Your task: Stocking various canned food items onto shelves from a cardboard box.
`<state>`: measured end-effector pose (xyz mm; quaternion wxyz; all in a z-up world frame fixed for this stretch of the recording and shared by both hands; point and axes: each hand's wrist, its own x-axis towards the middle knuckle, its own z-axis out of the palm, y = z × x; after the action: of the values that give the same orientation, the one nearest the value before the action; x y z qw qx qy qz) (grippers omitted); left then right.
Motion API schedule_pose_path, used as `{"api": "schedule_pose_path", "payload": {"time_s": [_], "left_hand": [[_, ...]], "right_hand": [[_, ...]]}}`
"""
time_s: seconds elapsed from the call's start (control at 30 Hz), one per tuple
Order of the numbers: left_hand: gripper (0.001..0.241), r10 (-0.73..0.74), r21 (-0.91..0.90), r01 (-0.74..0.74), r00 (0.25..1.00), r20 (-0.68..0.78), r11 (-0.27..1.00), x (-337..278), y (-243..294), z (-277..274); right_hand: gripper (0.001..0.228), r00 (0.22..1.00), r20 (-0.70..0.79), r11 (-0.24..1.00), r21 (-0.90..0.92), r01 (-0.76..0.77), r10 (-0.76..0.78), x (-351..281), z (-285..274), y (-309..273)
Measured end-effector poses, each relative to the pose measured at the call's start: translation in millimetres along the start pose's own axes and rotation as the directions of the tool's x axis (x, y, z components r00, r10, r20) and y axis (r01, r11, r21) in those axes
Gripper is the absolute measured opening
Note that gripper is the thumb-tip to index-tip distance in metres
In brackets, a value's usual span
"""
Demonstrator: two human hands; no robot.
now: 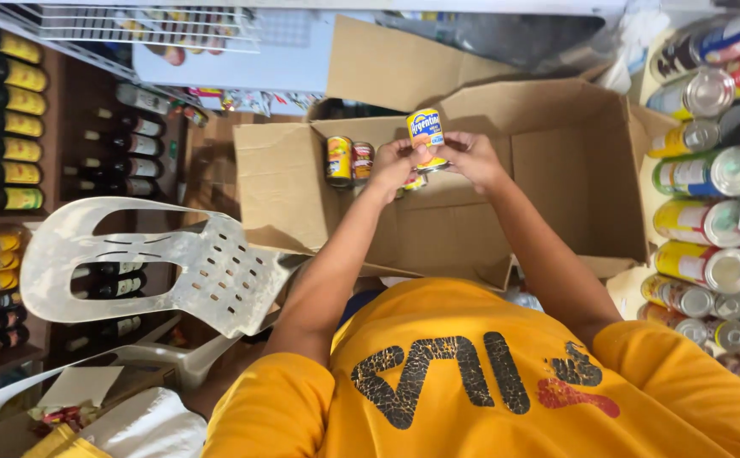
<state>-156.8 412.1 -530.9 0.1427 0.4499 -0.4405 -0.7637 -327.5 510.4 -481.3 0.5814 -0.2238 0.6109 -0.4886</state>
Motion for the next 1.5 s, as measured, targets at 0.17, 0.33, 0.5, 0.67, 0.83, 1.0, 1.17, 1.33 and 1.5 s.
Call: {"api": "schedule_pose_path", "payload": {"time_s": [0.17,0.33,0.5,0.67,0.83,1.0,1.17,1.33,1.5], "left_hand": [[0.035,0.230,0.065,-0.227,0.972,-0.040,0.972,-16.7,32.5,-24.3],[0.029,0.471,0.338,-0.410,0.874,-0.118,0.847,-50.0,78.0,-52.7],[0.032,0.556,0.468,-0.423,0.809,-0.191,0.776,-93.1,147.0,-87.8],[0.034,0.736,0.482,-0.598,0.657,-0.162,0.640,-109.6,215.4,-129.1],[0.035,0.820,0.428,-0.720,0.565,-0.097,0.546,-144.4,298.9,-156.2],[0.036,0.872,0.397,-0.789,0.485,-0.064,0.468,-177.7,377.4,-180.1],[0.032,0.911,0.406,-0.830,0.412,-0.013,0.382,-198.9,452.7,-203.8],[0.032,0.951,0.463,-0.840,0.309,-0.020,0.283,-210.0,524.7,-218.6],[0.037,0.979,0.548,-0.813,0.192,-0.070,0.199,-198.3,580.5,-234.3]], "right_hand": [[0.040,0.992,0.033,0.992,-0.036,0.125,-0.123,-1.1,43.0,-34.8],[0.037,0.934,0.104,0.929,-0.112,0.352,-0.341,8.1,89.5,-60.4],[0.038,0.899,0.136,0.894,-0.123,0.432,-0.416,12.4,143.4,-112.5],[0.039,0.843,0.167,0.827,-0.174,0.535,-0.511,14.8,193.3,-184.9],[0.041,0.732,0.255,0.739,-0.087,0.669,-0.632,0.0,243.0,-264.5],[0.043,0.651,0.294,0.666,-0.058,0.743,-0.700,-3.3,288.1,-330.6],[0.042,0.543,0.336,0.564,-0.043,0.825,-0.770,-6.1,329.3,-397.3],[0.039,0.421,0.353,0.436,-0.040,0.899,-0.835,2.6,365.2,-461.3],[0.036,0.329,0.364,0.338,-0.042,0.940,-0.871,17.1,390.1,-509.4]]}}
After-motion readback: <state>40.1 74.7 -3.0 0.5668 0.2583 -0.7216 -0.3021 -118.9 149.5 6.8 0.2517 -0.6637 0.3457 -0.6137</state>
